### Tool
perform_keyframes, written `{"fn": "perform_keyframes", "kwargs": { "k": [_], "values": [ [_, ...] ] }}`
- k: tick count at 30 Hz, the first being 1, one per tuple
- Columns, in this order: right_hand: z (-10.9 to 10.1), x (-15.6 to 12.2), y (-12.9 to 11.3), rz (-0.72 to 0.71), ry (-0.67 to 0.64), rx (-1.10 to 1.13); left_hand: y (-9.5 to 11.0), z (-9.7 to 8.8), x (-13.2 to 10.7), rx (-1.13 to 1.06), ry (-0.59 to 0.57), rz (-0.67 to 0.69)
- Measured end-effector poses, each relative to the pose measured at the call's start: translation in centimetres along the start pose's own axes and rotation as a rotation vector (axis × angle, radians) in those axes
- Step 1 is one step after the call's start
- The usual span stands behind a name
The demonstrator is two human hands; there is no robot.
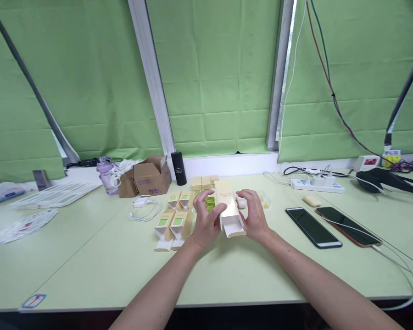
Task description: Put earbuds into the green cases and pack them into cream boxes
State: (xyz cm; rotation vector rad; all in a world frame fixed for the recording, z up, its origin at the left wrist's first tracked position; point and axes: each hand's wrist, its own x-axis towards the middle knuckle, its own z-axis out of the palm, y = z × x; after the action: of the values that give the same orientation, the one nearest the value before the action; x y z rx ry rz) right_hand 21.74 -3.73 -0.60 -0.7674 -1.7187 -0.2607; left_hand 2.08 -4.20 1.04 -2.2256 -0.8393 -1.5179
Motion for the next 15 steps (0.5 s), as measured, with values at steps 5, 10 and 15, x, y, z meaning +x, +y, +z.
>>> {"fn": "perform_keyframes", "kwargs": {
  "k": [5, 10, 15],
  "values": [
    [-0.14, 0.22, -0.42, -0.011, 0.017, 0.013, -0.08, 0.11, 0.10, 0.010, 0.081, 0.128],
    [-0.22, 0.36, -0.58, -0.010, 0.031, 0.007, 0.05, 0.17, 0.11, 0.016, 0.082, 0.139],
    [-0.23, 0.34, -0.45, -0.006, 0.027, -0.014, 0.04, 0.33, -0.01, -0.016, 0.077, 0.115]
  ]
}}
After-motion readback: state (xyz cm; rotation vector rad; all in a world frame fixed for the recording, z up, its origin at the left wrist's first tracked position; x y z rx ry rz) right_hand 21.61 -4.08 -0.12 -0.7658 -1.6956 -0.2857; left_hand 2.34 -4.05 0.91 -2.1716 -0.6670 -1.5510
